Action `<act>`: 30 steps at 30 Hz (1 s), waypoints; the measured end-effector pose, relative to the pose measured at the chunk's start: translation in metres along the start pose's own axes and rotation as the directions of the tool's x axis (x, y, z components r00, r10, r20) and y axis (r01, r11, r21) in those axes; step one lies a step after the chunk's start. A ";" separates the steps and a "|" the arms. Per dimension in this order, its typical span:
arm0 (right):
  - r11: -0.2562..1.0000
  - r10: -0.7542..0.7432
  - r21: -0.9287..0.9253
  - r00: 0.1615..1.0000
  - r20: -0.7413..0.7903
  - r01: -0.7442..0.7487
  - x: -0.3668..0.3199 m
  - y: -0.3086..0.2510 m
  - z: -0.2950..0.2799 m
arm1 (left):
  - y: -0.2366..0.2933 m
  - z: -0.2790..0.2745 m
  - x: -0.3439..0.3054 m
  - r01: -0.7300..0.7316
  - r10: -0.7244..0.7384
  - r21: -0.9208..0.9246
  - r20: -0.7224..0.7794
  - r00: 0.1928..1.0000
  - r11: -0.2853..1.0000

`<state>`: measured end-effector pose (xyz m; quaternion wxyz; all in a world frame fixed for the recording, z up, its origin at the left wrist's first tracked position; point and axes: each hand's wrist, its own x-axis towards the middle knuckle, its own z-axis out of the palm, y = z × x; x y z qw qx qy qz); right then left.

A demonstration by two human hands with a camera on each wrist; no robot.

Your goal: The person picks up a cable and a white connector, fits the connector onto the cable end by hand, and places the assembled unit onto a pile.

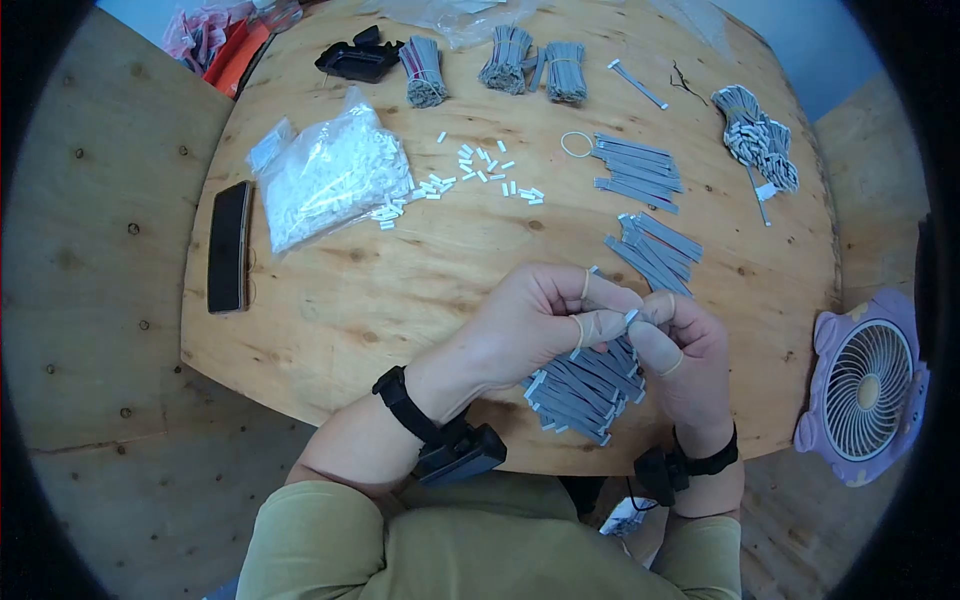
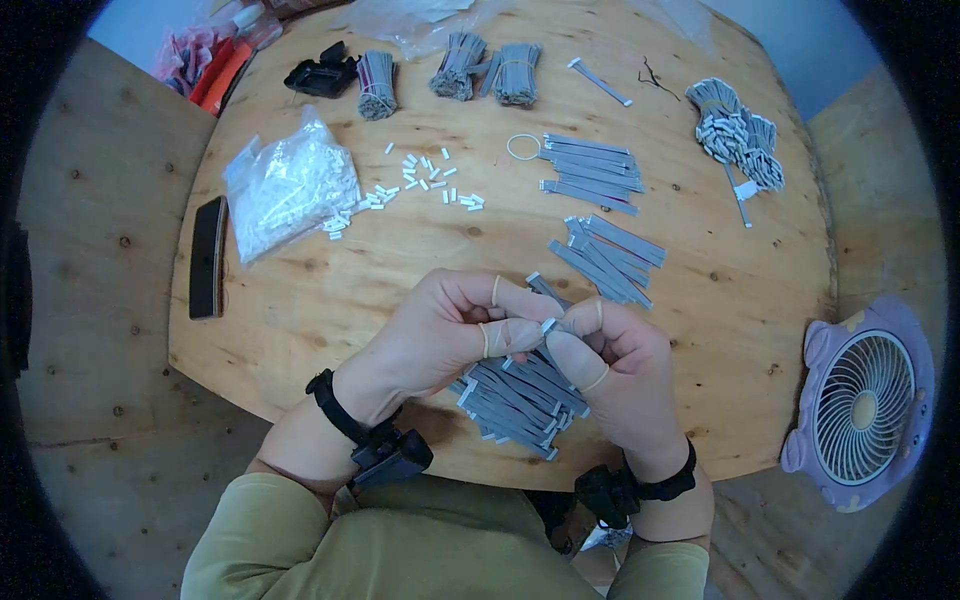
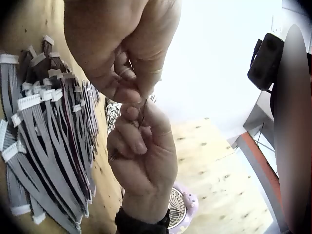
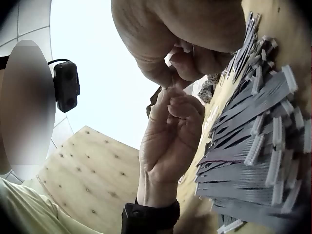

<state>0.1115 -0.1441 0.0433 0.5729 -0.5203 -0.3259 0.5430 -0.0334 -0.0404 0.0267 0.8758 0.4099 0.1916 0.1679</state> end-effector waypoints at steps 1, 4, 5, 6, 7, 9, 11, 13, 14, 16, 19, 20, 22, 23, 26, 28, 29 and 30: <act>1.000 0.000 0.004 1.000 0.007 0.000 0.000 -0.001 0.001 | 0.000 0.000 0.000 -0.005 0.005 -0.001 0.009 1.000 1.000; 1.000 -0.029 -0.005 0.999 0.018 0.029 0.000 -0.001 0.002 | 0.000 -0.001 0.000 -0.015 0.015 -0.001 0.029 0.999 1.000; 1.000 -0.025 -0.007 0.999 0.021 0.026 0.000 -0.001 0.002 | 0.000 -0.001 -0.001 -0.016 0.016 0.003 0.030 0.999 1.000; 1.000 -0.022 -0.009 0.999 0.024 0.022 0.000 -0.001 0.001 | 0.001 -0.001 -0.001 -0.017 0.017 0.006 0.031 0.999 1.000; 1.000 -0.019 -0.011 0.999 0.027 0.019 0.000 -0.001 0.001 | 0.000 -0.001 -0.001 -0.022 0.021 0.020 0.027 0.999 1.000; 0.999 -0.017 -0.027 1.000 0.025 0.018 0.000 0.000 0.000 | 0.000 0.000 -0.001 -0.032 0.031 0.048 0.018 0.999 0.998; 0.999 -0.010 -0.033 1.000 0.028 0.011 0.000 -0.001 0.000 | -0.001 0.000 -0.002 -0.052 0.051 0.057 0.023 0.998 0.997; 1.000 0.003 -0.031 0.999 0.037 -0.001 0.000 -0.004 0.001 | -0.001 0.000 -0.002 -0.054 0.053 0.062 0.019 0.998 0.997; 1.000 0.015 -0.028 0.999 0.036 -0.014 0.000 -0.003 0.001 | 0.000 0.000 -0.002 -0.047 0.046 0.064 0.012 0.999 0.997; 0.999 0.041 -0.023 0.999 0.032 -0.040 0.001 -0.002 -0.002 | 0.001 0.001 -0.002 -0.033 0.033 0.055 -0.008 0.999 0.998; 0.998 0.059 -0.032 0.998 -0.014 -0.059 0.002 -0.013 0.003 | 0.002 0.002 -0.002 -0.015 0.017 0.044 -0.055 0.998 0.999; 0.997 0.074 -0.026 0.997 -0.011 -0.074 0.002 -0.013 0.001 | 0.004 0.002 -0.002 -0.009 0.013 0.053 -0.075 0.997 0.999; 0.995 0.102 -0.011 0.995 -0.003 -0.102 0.003 -0.012 -0.005 | 0.005 0.001 -0.003 -0.005 0.012 0.079 -0.094 0.995 0.997; 0.994 0.104 -0.017 0.995 -0.007 -0.104 0.003 -0.011 -0.004 | 0.005 0.002 -0.003 -0.005 0.014 0.095 -0.092 0.996 0.995; 0.994 0.103 -0.044 0.995 -0.016 -0.104 0.003 -0.008 -0.004 | 0.009 0.004 -0.004 0.007 0.003 0.136 -0.076 0.997 0.991; 0.993 0.096 -0.074 0.995 -0.010 -0.097 0.002 -0.006 -0.005 | 0.010 0.003 -0.004 0.012 0.001 0.168 -0.075 0.997 0.986; 0.990 0.112 -0.088 0.994 -0.001 -0.111 0.002 -0.007 -0.004 | 0.009 0.003 -0.002 0.010 0.005 0.189 -0.079 0.997 0.982; 0.987 0.126 -0.102 0.992 0.008 -0.125 0.001 -0.008 -0.004 | 0.008 0.002 -0.001 0.007 0.010 0.209 -0.082 0.997 0.978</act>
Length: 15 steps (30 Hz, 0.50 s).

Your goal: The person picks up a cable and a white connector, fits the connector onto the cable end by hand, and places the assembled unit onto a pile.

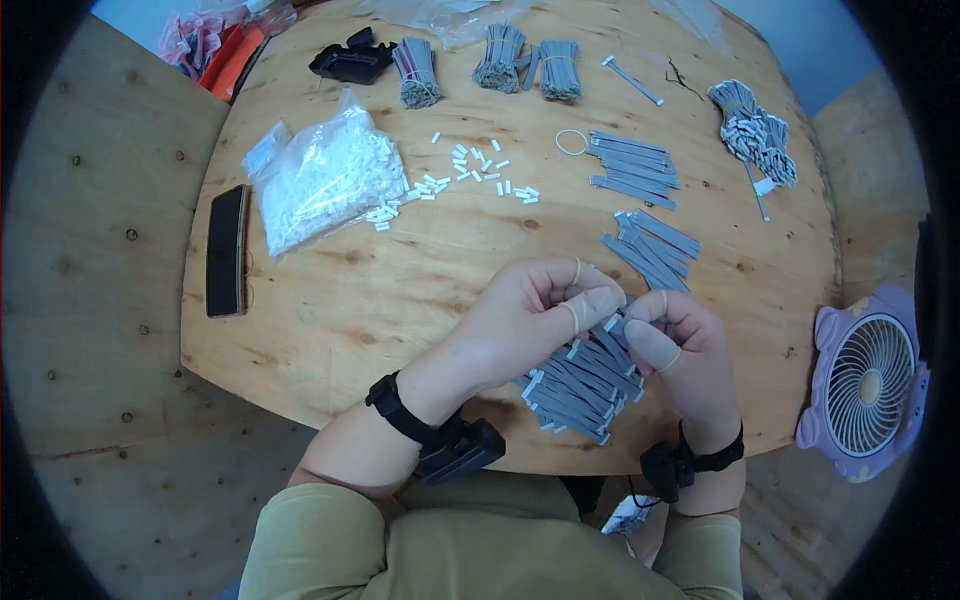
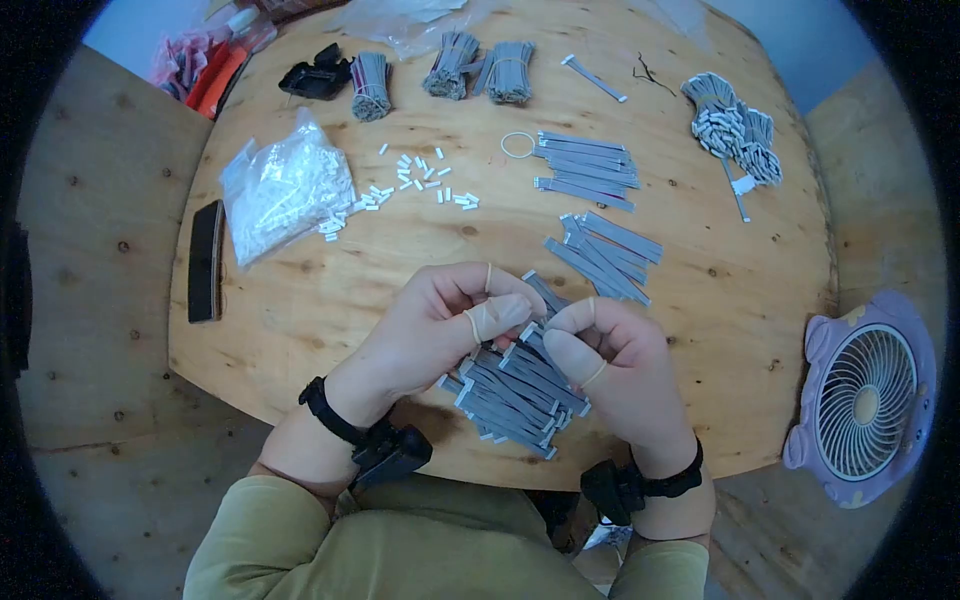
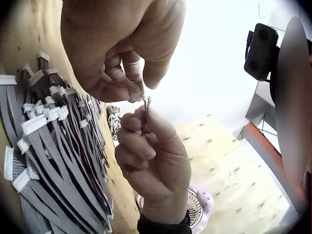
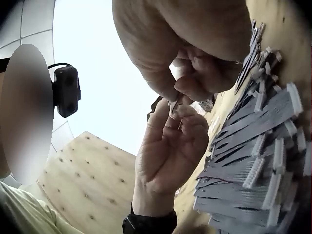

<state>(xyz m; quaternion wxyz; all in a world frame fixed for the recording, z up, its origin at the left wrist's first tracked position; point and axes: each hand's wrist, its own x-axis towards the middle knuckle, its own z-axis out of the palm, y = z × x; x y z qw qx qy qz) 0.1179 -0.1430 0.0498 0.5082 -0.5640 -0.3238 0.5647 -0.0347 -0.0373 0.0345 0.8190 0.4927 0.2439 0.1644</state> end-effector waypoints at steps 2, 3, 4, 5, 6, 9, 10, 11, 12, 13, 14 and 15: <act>1.000 0.013 -0.014 1.000 0.021 -0.013 -0.001 -0.002 0.001 | -0.004 0.003 0.000 -0.051 0.051 -0.035 -0.003 0.999 0.998; 1.000 0.012 -0.014 0.999 0.034 -0.011 -0.001 -0.002 0.002 | -0.006 0.004 0.000 -0.076 0.076 -0.053 -0.006 0.997 0.996; 1.000 0.011 -0.015 0.999 0.046 -0.010 -0.001 -0.003 0.004 | -0.007 0.004 0.000 -0.076 0.077 -0.036 0.009 0.997 0.996; 1.000 0.014 -0.023 0.999 0.046 -0.012 -0.001 -0.002 0.005 | -0.009 0.004 0.000 -0.077 0.077 -0.020 0.024 0.997 0.997; 0.999 0.017 -0.032 0.999 0.047 -0.015 -0.001 -0.002 0.006 | -0.009 0.004 0.000 -0.077 0.077 -0.004 0.038 0.996 0.997; 0.999 -0.002 -0.037 0.999 0.034 0.003 -0.001 -0.001 0.006 | -0.008 0.004 -0.001 -0.042 0.042 0.031 0.011 0.999 0.999; 0.999 -0.012 -0.035 1.000 0.027 0.013 -0.001 -0.001 0.006 | -0.008 0.004 -0.001 -0.035 0.035 0.031 0.002 0.999 0.999; 0.999 -0.018 -0.028 1.000 0.016 0.019 -0.001 0.000 0.006 | -0.008 0.004 0.000 -0.027 0.028 0.030 -0.006 1.000 0.999; 1.000 -0.024 -0.020 1.000 0.004 0.024 -0.001 0.000 0.007 | -0.008 0.004 0.000 -0.020 0.020 0.029 -0.015 1.000 0.999; 1.000 -0.028 -0.013 1.000 -0.008 0.028 -0.002 0.000 0.007 | -0.007 0.005 0.000 -0.024 0.024 0.018 -0.015 1.000 1.000; 0.999 -0.034 -0.016 0.999 -0.011 0.033 -0.002 0.001 0.007 | -0.006 0.005 0.000 -0.028 0.028 0.007 -0.016 0.999 1.000; 0.999 -0.039 -0.019 0.999 -0.015 0.038 -0.001 0.002 0.006 | -0.006 0.006 0.000 -0.032 0.032 -0.004 -0.017 0.999 0.999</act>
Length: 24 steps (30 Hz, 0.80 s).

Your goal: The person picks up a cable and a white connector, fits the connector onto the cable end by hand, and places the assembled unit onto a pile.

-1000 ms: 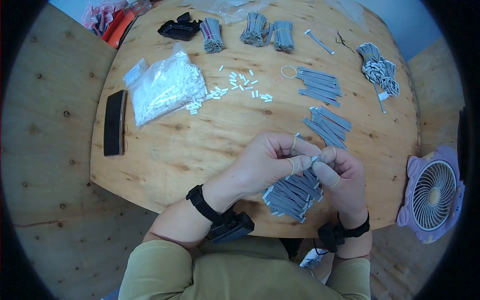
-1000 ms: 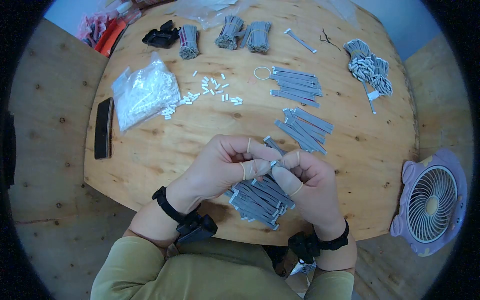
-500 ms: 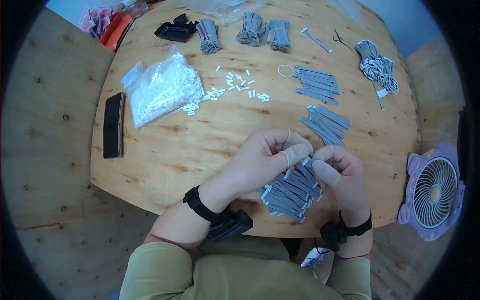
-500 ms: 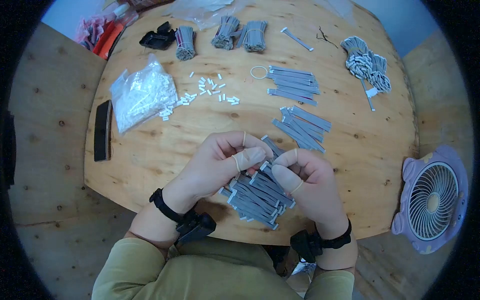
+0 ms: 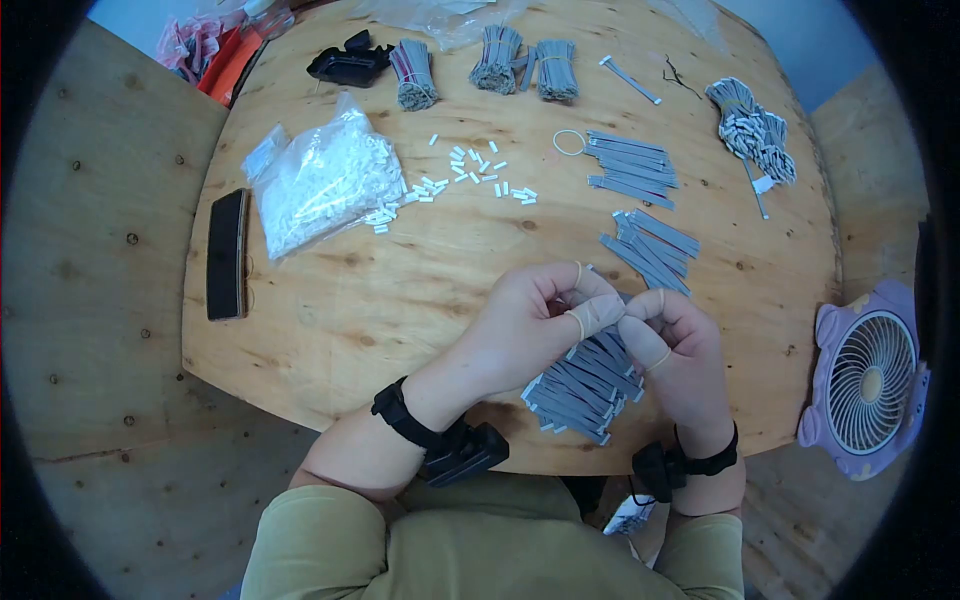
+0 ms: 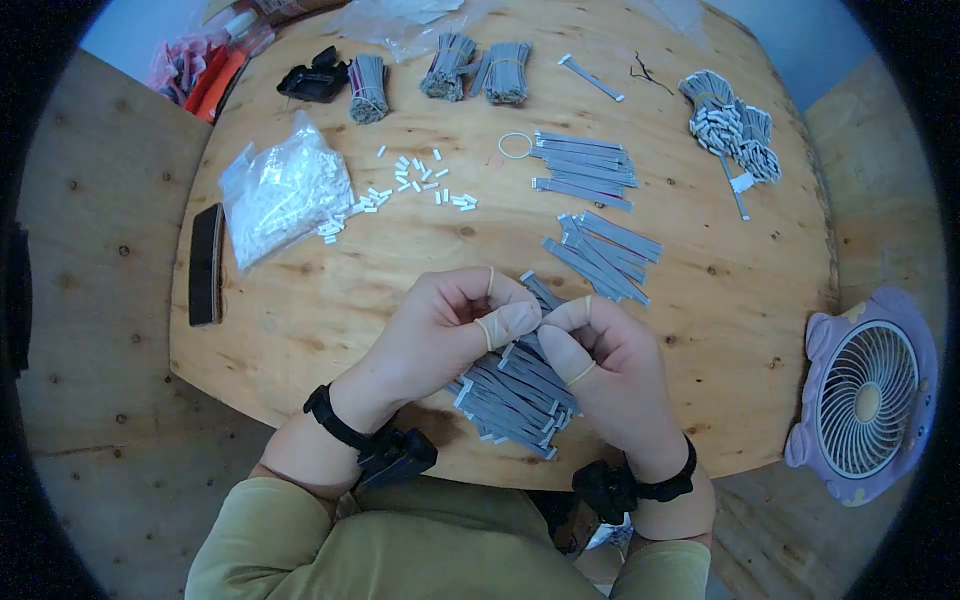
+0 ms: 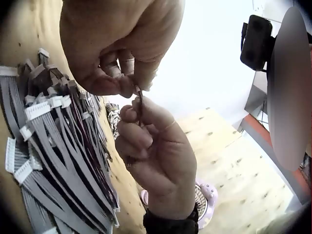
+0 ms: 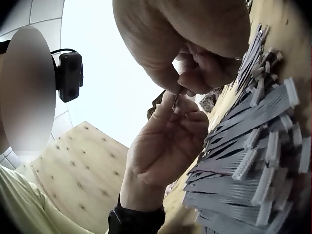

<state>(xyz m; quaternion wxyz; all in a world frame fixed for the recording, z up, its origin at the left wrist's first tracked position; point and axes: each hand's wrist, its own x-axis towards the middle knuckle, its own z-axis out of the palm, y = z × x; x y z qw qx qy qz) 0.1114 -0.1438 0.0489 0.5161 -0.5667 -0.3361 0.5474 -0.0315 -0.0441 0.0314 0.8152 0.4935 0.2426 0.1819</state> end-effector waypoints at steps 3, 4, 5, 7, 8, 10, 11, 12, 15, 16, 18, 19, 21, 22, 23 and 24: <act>1.000 -0.017 -0.009 1.000 -0.020 0.017 0.000 -0.002 0.003 | -0.004 0.001 0.000 -0.056 0.057 0.051 -0.026 0.998 0.997; 1.000 -0.023 -0.013 0.999 -0.030 0.023 0.000 -0.002 0.004 | -0.005 0.002 0.000 -0.074 0.077 0.069 -0.039 0.996 0.995; 0.999 -0.031 -0.034 0.999 -0.034 0.030 0.000 -0.002 0.004 | -0.006 0.003 -0.001 -0.091 0.096 0.087 -0.051 0.994 0.992; 0.996 -0.045 -0.077 0.998 -0.044 0.042 0.001 0.000 0.003 | -0.005 0.005 -0.001 -0.087 0.091 0.075 -0.059 0.994 0.993; 0.997 -0.051 -0.062 0.998 -0.047 0.048 0.001 0.000 0.003 | -0.002 0.005 -0.002 -0.065 0.067 0.044 -0.055 0.996 0.997; 0.998 -0.061 -0.032 0.997 -0.051 0.060 0.001 -0.001 0.004 | 0.001 0.005 -0.001 -0.041 0.040 -0.018 -0.061 0.997 0.999; 0.999 -0.052 -0.017 0.998 -0.044 0.052 0.002 -0.001 0.003 | 0.001 0.004 0.000 -0.039 0.036 -0.049 -0.070 0.997 0.998; 0.999 -0.043 -0.002 0.998 -0.038 0.043 0.002 0.000 0.001 | 0.001 0.004 0.001 -0.037 0.031 -0.081 -0.079 0.996 0.996; 0.999 -0.025 0.031 0.999 -0.020 0.026 0.002 0.001 -0.001 | 0.000 0.002 0.001 -0.043 0.041 -0.045 -0.025 0.999 0.998; 0.999 -0.020 0.041 1.000 -0.013 0.020 0.002 0.001 -0.001 | -0.001 0.001 0.001 -0.042 0.041 -0.038 -0.015 0.999 0.998; 0.998 -0.041 0.053 0.999 -0.001 0.041 0.002 0.003 -0.001 | -0.001 -0.001 0.001 -0.040 0.040 -0.023 0.005 0.999 0.999; 0.997 -0.051 0.059 0.999 0.005 0.051 0.002 0.003 -0.001 | -0.001 0.000 0.001 -0.044 0.044 -0.016 0.002 0.999 0.999; 0.998 -0.042 0.055 0.999 0.021 0.041 0.002 0.003 -0.001 | -0.002 0.001 0.001 -0.053 0.053 -0.001 -0.004 0.999 0.999; 0.998 -0.037 0.052 0.999 0.029 0.036 0.002 0.003 -0.001 | -0.002 0.001 0.001 -0.064 0.064 0.007 -0.004 0.998 0.998; 0.998 -0.037 0.048 0.999 0.028 0.036 0.001 0.002 0.000 | -0.003 0.001 0.001 -0.074 0.075 0.014 -0.004 0.997 0.997; 0.998 -0.038 0.043 0.999 0.026 0.037 0.001 0.001 0.001 | -0.003 0.001 0.000 -0.085 0.086 0.021 -0.005 0.996 0.996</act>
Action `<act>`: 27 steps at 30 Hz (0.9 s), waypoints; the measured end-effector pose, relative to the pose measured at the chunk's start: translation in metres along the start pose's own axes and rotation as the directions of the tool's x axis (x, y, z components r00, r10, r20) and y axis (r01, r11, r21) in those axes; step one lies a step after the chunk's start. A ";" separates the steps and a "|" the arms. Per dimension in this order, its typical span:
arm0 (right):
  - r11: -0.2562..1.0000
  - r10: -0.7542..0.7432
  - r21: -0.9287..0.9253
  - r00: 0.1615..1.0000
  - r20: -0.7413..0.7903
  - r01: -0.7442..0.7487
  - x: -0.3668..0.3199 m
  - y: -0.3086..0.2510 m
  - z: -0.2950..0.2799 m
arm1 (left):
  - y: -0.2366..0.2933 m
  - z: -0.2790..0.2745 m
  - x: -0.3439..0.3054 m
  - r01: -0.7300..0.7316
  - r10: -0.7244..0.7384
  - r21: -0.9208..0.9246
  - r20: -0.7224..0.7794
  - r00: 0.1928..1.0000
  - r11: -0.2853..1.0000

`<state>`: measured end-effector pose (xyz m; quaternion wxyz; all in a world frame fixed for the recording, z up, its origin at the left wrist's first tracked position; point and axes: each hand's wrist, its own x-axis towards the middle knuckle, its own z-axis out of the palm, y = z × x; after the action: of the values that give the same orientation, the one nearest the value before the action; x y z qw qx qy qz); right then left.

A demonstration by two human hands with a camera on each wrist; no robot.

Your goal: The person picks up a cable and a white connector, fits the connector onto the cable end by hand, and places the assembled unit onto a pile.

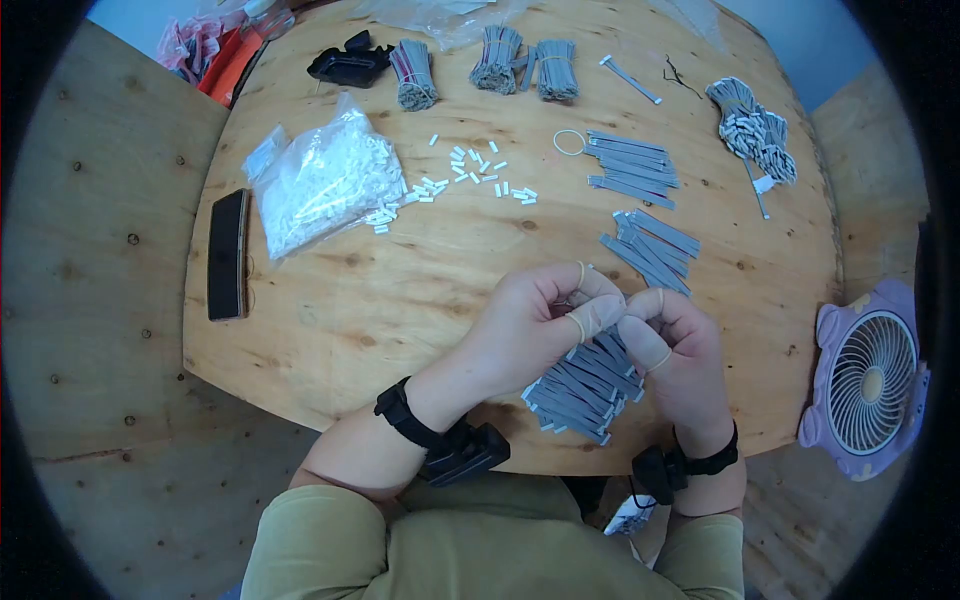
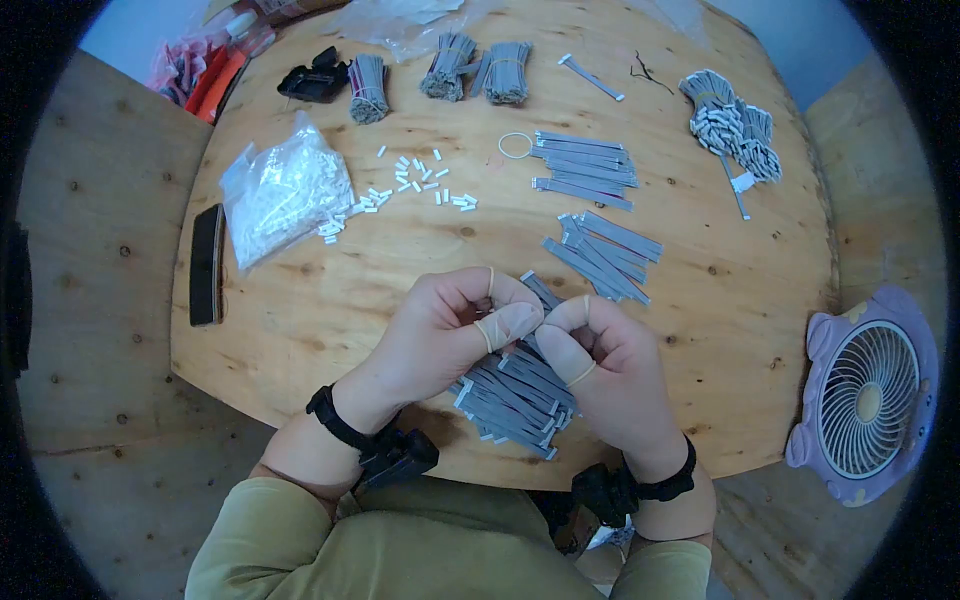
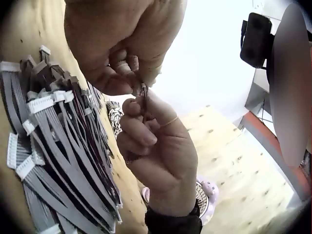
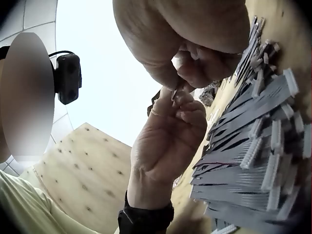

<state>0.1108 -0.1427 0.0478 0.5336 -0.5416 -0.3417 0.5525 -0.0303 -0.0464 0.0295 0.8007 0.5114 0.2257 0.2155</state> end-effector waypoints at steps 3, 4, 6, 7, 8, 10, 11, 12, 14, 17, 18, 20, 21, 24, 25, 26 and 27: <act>1.000 -0.002 -0.017 1.000 0.008 0.002 -0.001 -0.001 0.001 | -0.003 0.002 -0.001 -0.006 0.006 -0.026 -0.011 1.000 1.000; 1.000 -0.002 -0.023 1.000 0.013 0.003 -0.001 -0.001 0.000 | -0.003 0.002 -0.001 -0.013 0.012 -0.023 -0.015 1.000 1.000; 1.000 -0.013 -0.019 1.000 -0.006 0.013 -0.001 -0.001 0.003 | -0.003 0.002 -0.002 -0.024 0.024 -0.018 -0.021 0.999 1.000; 1.000 -0.019 -0.017 1.000 -0.015 0.018 0.000 0.000 0.004 | -0.002 0.002 -0.002 -0.018 0.018 -0.029 -0.013 1.000 0.999; 0.999 -0.030 -0.011 0.999 -0.024 0.030 0.000 0.000 0.004 | -0.002 0.001 -0.001 -0.013 0.013 -0.040 -0.004 1.000 0.999; 0.999 -0.052 0.000 0.998 -0.042 0.052 0.000 0.001 0.004 | 0.001 0.000 0.000 0.019 -0.018 -0.072 0.018 1.000 0.997; 0.999 -0.041 -0.008 0.998 -0.050 0.041 0.001 0.002 0.002 | 0.002 -0.001 0.001 0.047 -0.044 -0.093 0.032 0.999 0.995; 0.999 -0.029 -0.015 0.998 -0.059 0.029 0.000 0.003 -0.001 | 0.003 -0.002 0.001 0.074 -0.069 -0.114 0.047 0.997 0.991; 1.000 -0.026 0.000 0.997 -0.070 0.026 0.001 0.003 -0.003 | 0.003 -0.003 0.001 0.085 -0.067 -0.217 0.086 0.994 0.973; 0.996 -0.050 0.067 0.997 -0.051 0.054 0.003 0.003 -0.001 | -0.002 -0.004 0.002 0.135 -0.113 -0.310 0.090 0.990 0.941; 0.994 -0.060 0.090 0.998 -0.028 0.062 0.004 0.002 -0.001 | -0.003 -0.005 0.003 0.156 -0.137 -0.331 0.082 0.987 0.930; 0.990 -0.085 0.115 0.996 0.008 0.084 0.004 0.002 -0.002 | -0.004 -0.008 0.004 0.183 -0.161 -0.379 0.090 0.983 0.907; 0.988 -0.099 0.117 0.995 0.021 0.096 0.004 0.001 -0.003 | -0.004 -0.009 0.004 0.196 -0.172 -0.403 0.095 0.980 0.894; 0.986 -0.060 0.160 0.995 0.077 0.047 0.006 0.003 -0.009 | -0.001 -0.010 0.004 0.219 -0.175 -0.405 0.143 0.974 0.888; 0.984 -0.033 0.179 0.995 0.098 0.015 0.006 0.003 -0.010 | -0.001 -0.010 0.004 0.223 -0.176 -0.397 0.151 0.973 0.890; 0.985 -0.027 0.172 0.995 0.097 0.010 0.005 0.002 -0.010 | 0.000 -0.010 0.004 0.227 -0.177 -0.389 0.160 0.971 0.893; 0.986 -0.020 0.166 0.995 0.097 0.003 0.005 0.001 -0.009 | 0.000 -0.010 0.003 0.230 -0.178 -0.381 0.167 0.970 0.896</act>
<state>0.1201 -0.1399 0.0436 0.5626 -0.4655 -0.3233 0.6018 -0.0333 -0.0372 0.0255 0.9187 0.3244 0.1778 0.1383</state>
